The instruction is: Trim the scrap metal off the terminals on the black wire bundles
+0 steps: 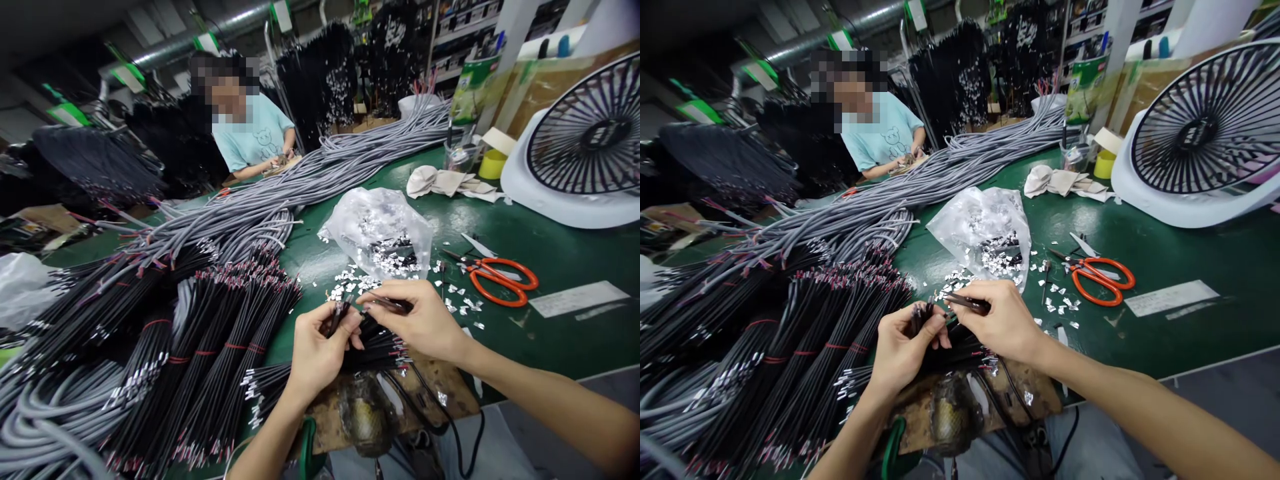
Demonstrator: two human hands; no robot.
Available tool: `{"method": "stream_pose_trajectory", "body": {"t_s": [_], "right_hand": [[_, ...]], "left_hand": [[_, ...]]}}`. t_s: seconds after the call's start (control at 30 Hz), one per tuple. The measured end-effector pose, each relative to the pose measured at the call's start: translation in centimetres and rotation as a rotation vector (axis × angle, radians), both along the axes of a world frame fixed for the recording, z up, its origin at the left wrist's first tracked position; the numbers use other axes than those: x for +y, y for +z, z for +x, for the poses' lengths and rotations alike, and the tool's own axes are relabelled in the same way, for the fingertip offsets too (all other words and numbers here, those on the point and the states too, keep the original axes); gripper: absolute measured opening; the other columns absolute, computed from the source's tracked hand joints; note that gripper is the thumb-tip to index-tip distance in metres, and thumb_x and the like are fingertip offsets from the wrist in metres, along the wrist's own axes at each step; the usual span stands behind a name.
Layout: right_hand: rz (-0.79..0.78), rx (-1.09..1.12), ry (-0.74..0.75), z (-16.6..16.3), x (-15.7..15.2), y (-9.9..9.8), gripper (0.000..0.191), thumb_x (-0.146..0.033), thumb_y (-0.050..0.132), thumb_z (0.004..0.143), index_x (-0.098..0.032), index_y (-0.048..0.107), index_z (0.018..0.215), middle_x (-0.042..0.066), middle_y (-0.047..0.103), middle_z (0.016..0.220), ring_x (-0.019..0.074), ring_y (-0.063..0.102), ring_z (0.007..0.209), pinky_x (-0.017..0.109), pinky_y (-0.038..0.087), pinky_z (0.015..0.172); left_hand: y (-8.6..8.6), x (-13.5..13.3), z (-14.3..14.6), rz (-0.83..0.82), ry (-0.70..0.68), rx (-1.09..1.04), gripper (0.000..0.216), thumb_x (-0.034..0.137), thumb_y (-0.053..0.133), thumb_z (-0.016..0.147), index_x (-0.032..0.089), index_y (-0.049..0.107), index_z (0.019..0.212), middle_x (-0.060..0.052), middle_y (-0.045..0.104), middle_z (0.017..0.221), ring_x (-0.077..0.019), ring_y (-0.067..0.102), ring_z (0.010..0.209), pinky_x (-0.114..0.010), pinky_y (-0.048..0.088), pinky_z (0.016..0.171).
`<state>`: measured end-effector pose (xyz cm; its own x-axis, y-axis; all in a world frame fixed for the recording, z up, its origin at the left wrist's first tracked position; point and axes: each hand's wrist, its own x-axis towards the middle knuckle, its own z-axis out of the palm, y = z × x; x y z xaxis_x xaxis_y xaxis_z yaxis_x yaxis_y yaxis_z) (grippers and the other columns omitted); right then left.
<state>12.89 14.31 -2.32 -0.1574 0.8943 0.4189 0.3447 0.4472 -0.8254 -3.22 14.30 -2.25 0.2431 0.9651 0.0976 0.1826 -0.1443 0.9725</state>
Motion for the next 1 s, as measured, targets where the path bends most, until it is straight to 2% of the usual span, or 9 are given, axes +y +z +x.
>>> {"method": "stream_pose_trajectory", "body": {"t_s": [0.13, 0.4, 0.53, 0.63, 0.77, 0.87, 1.0], "right_hand": [[-0.008, 0.040, 0.018, 0.13, -0.12, 0.49, 0.015, -0.017, 0.057, 0.074, -0.012, 0.068, 0.066, -0.002, 0.050, 0.051, 0.0075, 0.040, 0.046, 0.020, 0.031, 0.043], [-0.006, -0.011, 0.011, 0.07, -0.09, 0.00, 0.014, -0.017, 0.057, 0.076, -0.013, 0.070, 0.072, 0.000, 0.058, 0.057, 0.0083, 0.045, 0.050, 0.020, 0.034, 0.046], [-0.008, -0.053, -0.097, 0.07, 0.25, -0.25, 0.015, -0.017, 0.056, 0.074, -0.013, 0.069, 0.066, -0.003, 0.051, 0.050, 0.0074, 0.041, 0.047, 0.020, 0.031, 0.044], [-0.008, -0.040, -0.198, 0.28, 0.54, -0.20, 0.015, -0.018, 0.057, 0.073, -0.013, 0.070, 0.067, -0.004, 0.045, 0.046, 0.0072, 0.038, 0.045, 0.021, 0.030, 0.043], [-0.034, 0.032, -0.072, 0.41, 0.37, 0.21, 0.015, -0.019, 0.059, 0.073, -0.013, 0.071, 0.079, -0.003, 0.048, 0.053, 0.0078, 0.041, 0.048, 0.020, 0.032, 0.043], [0.004, -0.038, 0.030, 0.34, 0.05, 0.30, 0.013, -0.019, 0.057, 0.075, -0.014, 0.069, 0.075, -0.001, 0.051, 0.056, 0.0086, 0.044, 0.050, 0.020, 0.034, 0.044], [0.122, -0.138, 0.015, 0.23, 0.04, -0.19, 0.014, -0.014, 0.054, 0.076, -0.014, 0.068, 0.071, 0.001, 0.057, 0.058, 0.0099, 0.048, 0.052, 0.022, 0.037, 0.050]], "left_hand": [[0.34, -0.02, 0.04, 0.006, 0.037, 0.009, 0.025, 0.031, 0.059, 0.078, 0.013, 0.055, 0.061, 0.003, 0.052, 0.044, -0.0070, 0.045, 0.040, -0.018, 0.034, 0.042], [0.06, 0.02, -0.01, 0.029, -0.001, 0.042, 0.026, 0.032, 0.059, 0.078, 0.013, 0.056, 0.061, 0.003, 0.051, 0.046, -0.0075, 0.044, 0.043, -0.019, 0.034, 0.045], [-0.25, 0.09, -0.29, -0.024, -0.110, 0.031, 0.029, 0.034, 0.057, 0.080, 0.013, 0.057, 0.061, 0.003, 0.046, 0.045, -0.0065, 0.040, 0.041, -0.020, 0.030, 0.043], [-0.25, 0.23, -0.44, -0.069, -0.114, -0.008, 0.029, 0.037, 0.057, 0.080, 0.012, 0.059, 0.066, 0.003, 0.044, 0.046, -0.0061, 0.037, 0.039, -0.020, 0.027, 0.041], [-0.04, 0.56, -0.36, -0.056, -0.083, -0.043, 0.032, 0.038, 0.055, 0.081, 0.013, 0.054, 0.061, 0.005, 0.041, 0.044, -0.0058, 0.036, 0.040, -0.020, 0.027, 0.042], [-0.04, 0.68, -0.25, -0.047, -0.074, -0.026, 0.033, 0.036, 0.052, 0.083, 0.014, 0.050, 0.058, 0.006, 0.040, 0.043, -0.0057, 0.035, 0.040, -0.020, 0.028, 0.043], [-0.37, 0.48, -0.28, -0.059, -0.108, -0.021, 0.035, 0.038, 0.050, 0.084, 0.014, 0.051, 0.059, 0.006, 0.039, 0.043, -0.0054, 0.035, 0.038, -0.020, 0.027, 0.041]]}}
